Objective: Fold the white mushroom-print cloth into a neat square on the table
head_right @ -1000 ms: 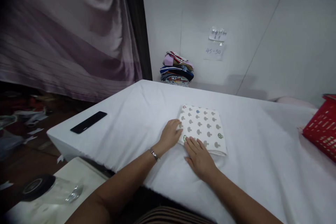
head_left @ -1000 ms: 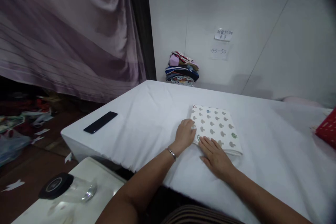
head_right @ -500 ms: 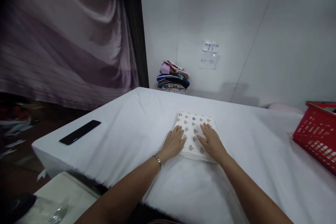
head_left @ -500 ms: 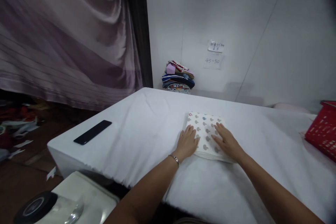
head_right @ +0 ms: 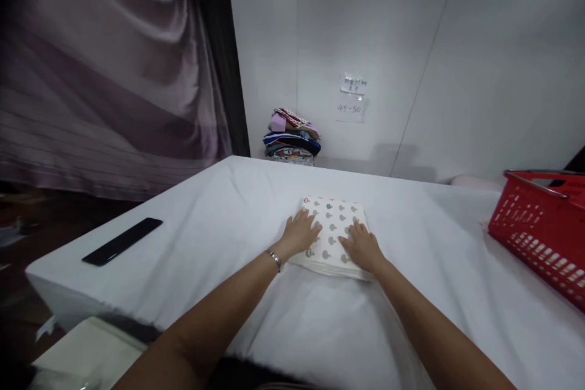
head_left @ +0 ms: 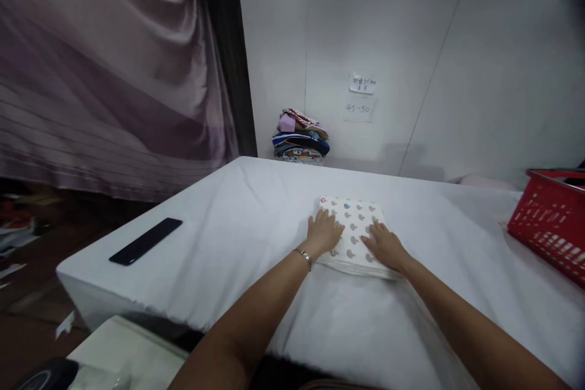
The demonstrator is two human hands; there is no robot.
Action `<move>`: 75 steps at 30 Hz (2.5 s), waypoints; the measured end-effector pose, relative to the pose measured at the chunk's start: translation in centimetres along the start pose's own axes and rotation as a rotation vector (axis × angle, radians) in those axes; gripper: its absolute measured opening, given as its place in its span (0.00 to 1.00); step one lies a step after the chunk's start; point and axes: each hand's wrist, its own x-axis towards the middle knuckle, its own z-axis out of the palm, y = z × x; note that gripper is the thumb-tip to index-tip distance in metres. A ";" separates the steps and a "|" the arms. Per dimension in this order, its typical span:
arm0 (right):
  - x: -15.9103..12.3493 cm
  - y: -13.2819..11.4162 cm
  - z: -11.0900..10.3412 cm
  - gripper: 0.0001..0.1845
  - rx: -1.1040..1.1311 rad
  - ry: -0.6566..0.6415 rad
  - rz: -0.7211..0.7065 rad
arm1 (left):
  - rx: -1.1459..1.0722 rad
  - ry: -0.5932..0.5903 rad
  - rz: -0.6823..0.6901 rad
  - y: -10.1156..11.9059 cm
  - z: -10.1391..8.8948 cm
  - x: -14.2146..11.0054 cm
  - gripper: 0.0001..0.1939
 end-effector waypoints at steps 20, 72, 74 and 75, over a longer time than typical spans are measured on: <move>2.1 3.7 1.7 0.33 0.567 0.179 0.239 | -0.222 0.168 -0.217 -2.2 2.3 1.8 0.26; -2.8 -6.0 1.0 0.38 0.071 -0.020 -0.498 | -0.473 0.166 -0.200 -7.5 3.1 9.3 0.18; -2.9 -6.1 1.0 0.38 0.060 -0.012 -0.504 | -0.485 0.188 -0.219 -7.7 3.5 9.5 0.18; -3.0 -6.1 1.0 0.38 0.054 -0.009 -0.507 | -0.495 0.193 -0.224 -7.8 3.7 9.6 0.18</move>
